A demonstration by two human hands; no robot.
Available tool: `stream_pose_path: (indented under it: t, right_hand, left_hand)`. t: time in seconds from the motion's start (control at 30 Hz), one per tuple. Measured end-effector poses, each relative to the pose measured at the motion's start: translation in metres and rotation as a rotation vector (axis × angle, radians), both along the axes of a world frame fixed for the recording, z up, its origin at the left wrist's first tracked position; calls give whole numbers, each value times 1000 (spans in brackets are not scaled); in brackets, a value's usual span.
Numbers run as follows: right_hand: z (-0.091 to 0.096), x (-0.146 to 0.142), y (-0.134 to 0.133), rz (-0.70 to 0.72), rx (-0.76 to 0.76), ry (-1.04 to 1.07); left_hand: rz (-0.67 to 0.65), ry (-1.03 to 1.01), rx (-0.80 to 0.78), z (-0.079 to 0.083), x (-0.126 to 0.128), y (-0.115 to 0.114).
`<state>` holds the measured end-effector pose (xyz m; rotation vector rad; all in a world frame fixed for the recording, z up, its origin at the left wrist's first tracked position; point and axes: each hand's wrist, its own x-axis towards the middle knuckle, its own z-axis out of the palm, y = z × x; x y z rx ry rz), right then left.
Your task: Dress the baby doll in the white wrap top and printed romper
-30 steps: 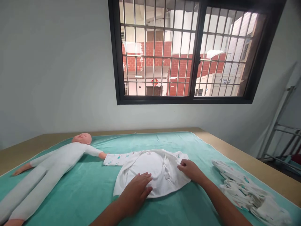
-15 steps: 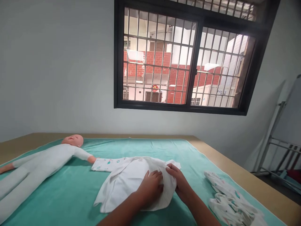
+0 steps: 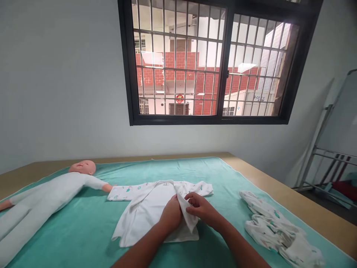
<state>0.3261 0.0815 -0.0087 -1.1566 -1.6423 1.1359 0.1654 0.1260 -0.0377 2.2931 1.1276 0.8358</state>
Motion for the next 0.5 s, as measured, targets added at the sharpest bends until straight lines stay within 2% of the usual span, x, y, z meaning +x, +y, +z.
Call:
stream_pose_path:
  t: [0.13,0.23,0.4,0.5]
  right_hand:
    - [-6,-2,-1,100,-75,-127]
    - [-2,0,-4,111,-76,-145]
    - [16,15,-9,133,-172,-42]
    - [17,18,-7,102,-221,106]
  left_hand:
    - [142,-96,-58,0,-9,15]
    - [167,-111,-94,-2,-10,19]
    - [123,-78,-122,-8,-4,18]
    - [144,-121,-95,-9,-4,18]
